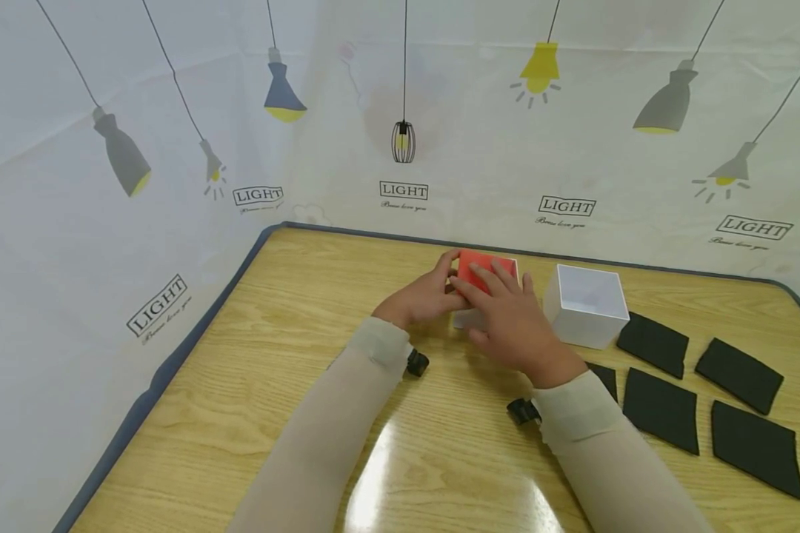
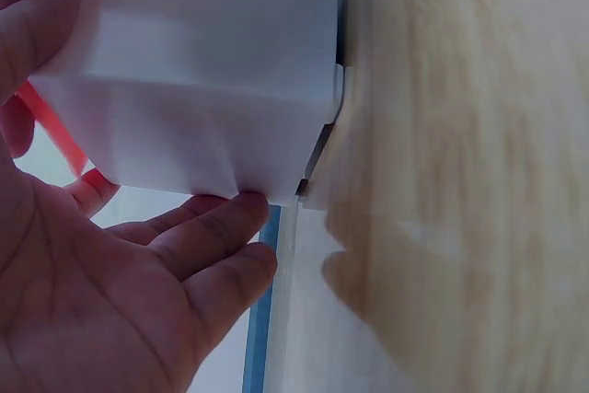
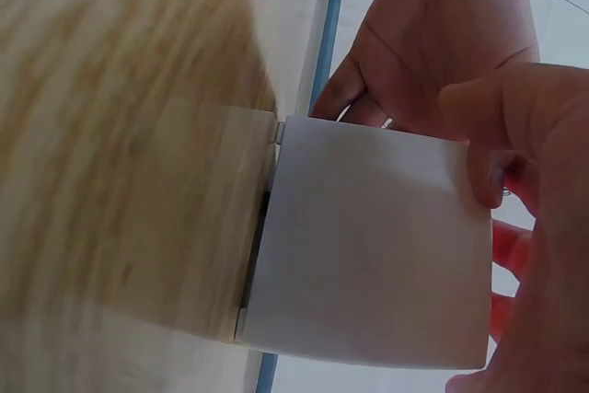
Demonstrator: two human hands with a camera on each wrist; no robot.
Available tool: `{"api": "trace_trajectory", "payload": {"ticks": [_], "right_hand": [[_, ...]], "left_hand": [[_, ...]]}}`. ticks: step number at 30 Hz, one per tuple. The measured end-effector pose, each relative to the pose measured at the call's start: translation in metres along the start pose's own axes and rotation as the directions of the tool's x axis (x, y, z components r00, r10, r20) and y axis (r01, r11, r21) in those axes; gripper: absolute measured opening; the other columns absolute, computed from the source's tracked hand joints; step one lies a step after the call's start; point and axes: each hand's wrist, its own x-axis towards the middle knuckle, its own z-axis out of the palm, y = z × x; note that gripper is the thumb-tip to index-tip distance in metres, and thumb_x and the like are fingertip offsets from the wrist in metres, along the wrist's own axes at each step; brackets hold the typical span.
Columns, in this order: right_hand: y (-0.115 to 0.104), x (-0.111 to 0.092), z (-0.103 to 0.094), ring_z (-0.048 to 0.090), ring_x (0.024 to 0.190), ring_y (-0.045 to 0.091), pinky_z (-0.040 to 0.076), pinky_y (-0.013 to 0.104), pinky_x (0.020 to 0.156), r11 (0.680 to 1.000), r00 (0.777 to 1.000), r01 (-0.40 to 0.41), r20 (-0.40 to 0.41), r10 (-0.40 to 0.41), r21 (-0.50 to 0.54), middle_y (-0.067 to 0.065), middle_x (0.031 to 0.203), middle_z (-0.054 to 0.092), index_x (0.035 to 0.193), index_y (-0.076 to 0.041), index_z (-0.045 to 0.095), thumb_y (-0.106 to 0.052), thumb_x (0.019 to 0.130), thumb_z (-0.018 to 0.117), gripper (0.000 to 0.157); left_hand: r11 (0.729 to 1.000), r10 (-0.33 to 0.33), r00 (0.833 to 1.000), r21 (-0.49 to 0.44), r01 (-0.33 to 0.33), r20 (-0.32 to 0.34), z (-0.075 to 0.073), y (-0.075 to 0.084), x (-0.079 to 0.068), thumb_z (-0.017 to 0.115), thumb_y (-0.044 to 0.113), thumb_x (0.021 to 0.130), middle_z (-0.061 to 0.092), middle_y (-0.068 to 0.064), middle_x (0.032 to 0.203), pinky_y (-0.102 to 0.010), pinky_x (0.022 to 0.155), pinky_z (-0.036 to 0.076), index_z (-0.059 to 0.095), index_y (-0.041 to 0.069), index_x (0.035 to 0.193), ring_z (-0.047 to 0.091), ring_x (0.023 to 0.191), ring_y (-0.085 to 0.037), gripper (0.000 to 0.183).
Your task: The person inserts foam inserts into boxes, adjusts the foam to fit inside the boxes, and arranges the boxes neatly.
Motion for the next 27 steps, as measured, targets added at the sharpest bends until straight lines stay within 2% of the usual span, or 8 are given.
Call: {"api": "trace_trajectory", "payload": {"ticks": [7, 13, 17, 27], "right_hand": [[0.002, 0.000, 0.002, 0.024, 0.159, 0.045, 0.014, 0.080, 0.119, 0.999, 0.999, -0.031, 0.013, 0.031, 0.026, 0.016, 0.168, 0.036, 0.159, -0.017, 0.047, -0.023, 0.092, 0.072, 0.072], [0.007, 0.002, 0.001, 0.029, 0.157, 0.040, 0.015, 0.079, 0.119, 0.998, 0.998, -0.050, 0.029, 0.048, 0.046, 0.017, 0.167, 0.038, 0.160, -0.007, 0.043, -0.023, 0.091, 0.074, 0.078], [0.010, 0.002, -0.002, 0.036, 0.155, 0.038, 0.017, 0.079, 0.119, 0.998, 0.998, -0.059, 0.039, 0.058, 0.031, 0.017, 0.167, 0.039, 0.160, -0.002, 0.043, -0.024, 0.093, 0.072, 0.076], [0.010, -0.001, -0.006, 0.039, 0.154, 0.038, 0.015, 0.077, 0.121, 0.997, 0.994, -0.077, 0.080, 0.075, 0.024, 0.017, 0.167, 0.040, 0.159, -0.002, 0.044, -0.027, 0.097, 0.069, 0.071]], "left_hand": [[0.999, 0.005, 1.000, -0.042, -0.005, 0.000, 0.000, -0.002, 0.001, 0.072, 0.051, 0.096, 0.034, -0.013, 0.165, -0.050, 0.124, 0.034, 0.008, 0.030, 0.167, 0.040, 0.154, -0.031, 0.098], [0.995, -0.009, 1.000, -0.097, 0.010, 0.013, 0.001, -0.002, 0.002, 0.075, 0.046, 0.097, 0.034, -0.010, 0.168, -0.049, 0.124, 0.036, 0.008, 0.033, 0.167, 0.039, 0.154, -0.031, 0.098], [0.996, -0.010, 1.000, -0.092, 0.012, 0.012, 0.000, -0.001, 0.002, 0.076, 0.047, 0.095, 0.033, -0.010, 0.168, -0.050, 0.123, 0.037, 0.008, 0.033, 0.167, 0.039, 0.154, -0.032, 0.100], [0.997, 0.009, 1.000, -0.081, -0.008, 0.010, 0.000, -0.001, 0.001, 0.075, 0.044, 0.097, 0.034, -0.012, 0.167, -0.051, 0.122, 0.038, 0.008, 0.028, 0.168, 0.040, 0.154, -0.033, 0.099]]}}
